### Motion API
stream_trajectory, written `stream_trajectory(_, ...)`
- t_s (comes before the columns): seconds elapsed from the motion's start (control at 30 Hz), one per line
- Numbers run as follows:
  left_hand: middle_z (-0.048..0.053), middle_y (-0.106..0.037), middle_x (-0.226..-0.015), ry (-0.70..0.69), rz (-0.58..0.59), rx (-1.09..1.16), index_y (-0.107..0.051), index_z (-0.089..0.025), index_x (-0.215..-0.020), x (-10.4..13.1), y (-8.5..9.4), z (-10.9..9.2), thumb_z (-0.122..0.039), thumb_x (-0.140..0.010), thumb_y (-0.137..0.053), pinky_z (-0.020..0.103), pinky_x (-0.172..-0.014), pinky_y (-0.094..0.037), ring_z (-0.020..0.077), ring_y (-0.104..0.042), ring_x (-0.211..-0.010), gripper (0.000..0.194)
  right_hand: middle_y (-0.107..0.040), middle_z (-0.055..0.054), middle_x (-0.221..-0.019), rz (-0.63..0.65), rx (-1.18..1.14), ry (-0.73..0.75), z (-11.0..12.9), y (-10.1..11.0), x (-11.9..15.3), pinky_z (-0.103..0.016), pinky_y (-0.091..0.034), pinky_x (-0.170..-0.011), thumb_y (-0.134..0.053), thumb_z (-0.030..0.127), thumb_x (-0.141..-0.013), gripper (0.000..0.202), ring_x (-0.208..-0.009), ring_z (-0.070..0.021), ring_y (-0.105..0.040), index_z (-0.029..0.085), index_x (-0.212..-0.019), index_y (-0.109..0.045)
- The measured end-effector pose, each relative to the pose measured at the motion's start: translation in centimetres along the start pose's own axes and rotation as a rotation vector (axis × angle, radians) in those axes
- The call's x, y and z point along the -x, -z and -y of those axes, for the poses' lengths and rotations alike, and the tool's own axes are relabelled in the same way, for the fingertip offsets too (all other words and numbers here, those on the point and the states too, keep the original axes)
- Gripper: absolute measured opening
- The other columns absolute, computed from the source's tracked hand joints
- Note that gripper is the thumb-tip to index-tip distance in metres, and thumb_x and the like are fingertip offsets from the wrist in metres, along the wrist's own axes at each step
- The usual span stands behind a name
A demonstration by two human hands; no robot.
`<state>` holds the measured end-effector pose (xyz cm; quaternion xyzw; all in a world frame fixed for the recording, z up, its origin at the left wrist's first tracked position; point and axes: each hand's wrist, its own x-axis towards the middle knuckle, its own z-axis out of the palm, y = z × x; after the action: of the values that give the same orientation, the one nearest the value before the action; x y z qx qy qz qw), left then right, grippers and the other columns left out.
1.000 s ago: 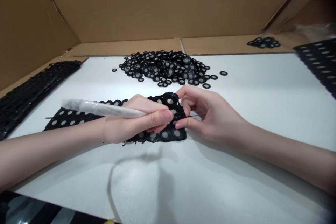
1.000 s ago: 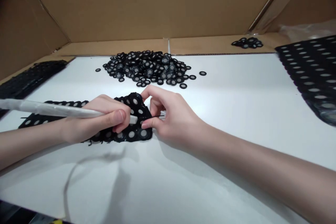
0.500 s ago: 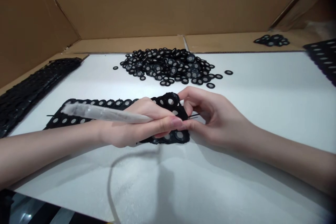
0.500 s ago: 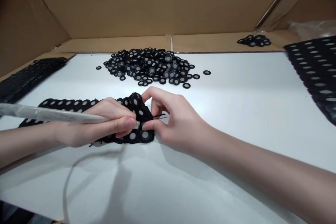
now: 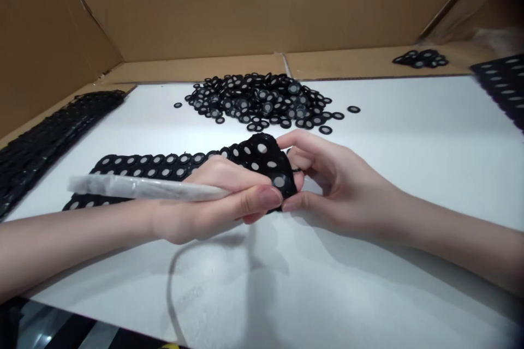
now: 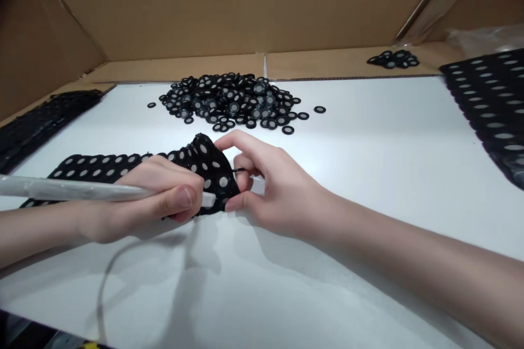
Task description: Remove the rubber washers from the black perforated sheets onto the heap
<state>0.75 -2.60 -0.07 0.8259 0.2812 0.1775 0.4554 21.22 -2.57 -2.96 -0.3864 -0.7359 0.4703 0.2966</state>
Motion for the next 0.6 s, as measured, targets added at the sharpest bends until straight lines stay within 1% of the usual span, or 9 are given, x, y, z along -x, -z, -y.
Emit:
stream_trajectory(0.17, -0.001, -0.045, -0.052, 0.021, -0.032, -0.051, -0.044, -0.016, -0.054, -0.08, -0.03, 0.03, -0.036, -0.094, -0.035, 0.02, -0.049, -0.035, 0.0084, -0.04, -0.048, 0.045, -0.051, 0.006, -0.063, -0.002, -0.013, -0.018, 0.12, -0.03, -0.06, -0.027, -0.041, -0.056, -0.066, 0.014, -0.068, 0.044, -0.063, -0.0141, -0.055, 0.026, -0.105, -0.046)
stream_trajectory(0.33, -0.001, -0.045, -0.054, -0.008, 0.0, -0.031, -0.044, -0.016, -0.056, -0.06, 0.1, -0.03, -0.033, -0.095, -0.035, 0.019, -0.051, -0.035, 0.0078, -0.04, -0.05, 0.043, -0.05, 0.005, -0.063, 0.002, -0.002, -0.026, 0.07, 0.08, -0.06, -0.03, -0.042, -0.057, -0.064, 0.012, -0.067, 0.044, -0.065, -0.0169, -0.056, 0.027, -0.104, -0.045)
stream_trajectory(0.6, -0.002, -0.043, -0.05, 0.028, 0.013, -0.133, -0.043, -0.016, -0.051, -0.45, -0.22, -0.29, -0.035, -0.095, -0.035, 0.02, -0.05, -0.035, 0.0078, -0.04, -0.046, 0.049, -0.045, 0.007, -0.061, 0.0, -0.007, 0.002, 0.16, -0.08, -0.14, -0.026, -0.041, -0.056, -0.064, 0.01, -0.066, 0.041, -0.059, -0.0121, -0.049, 0.024, -0.101, -0.047)
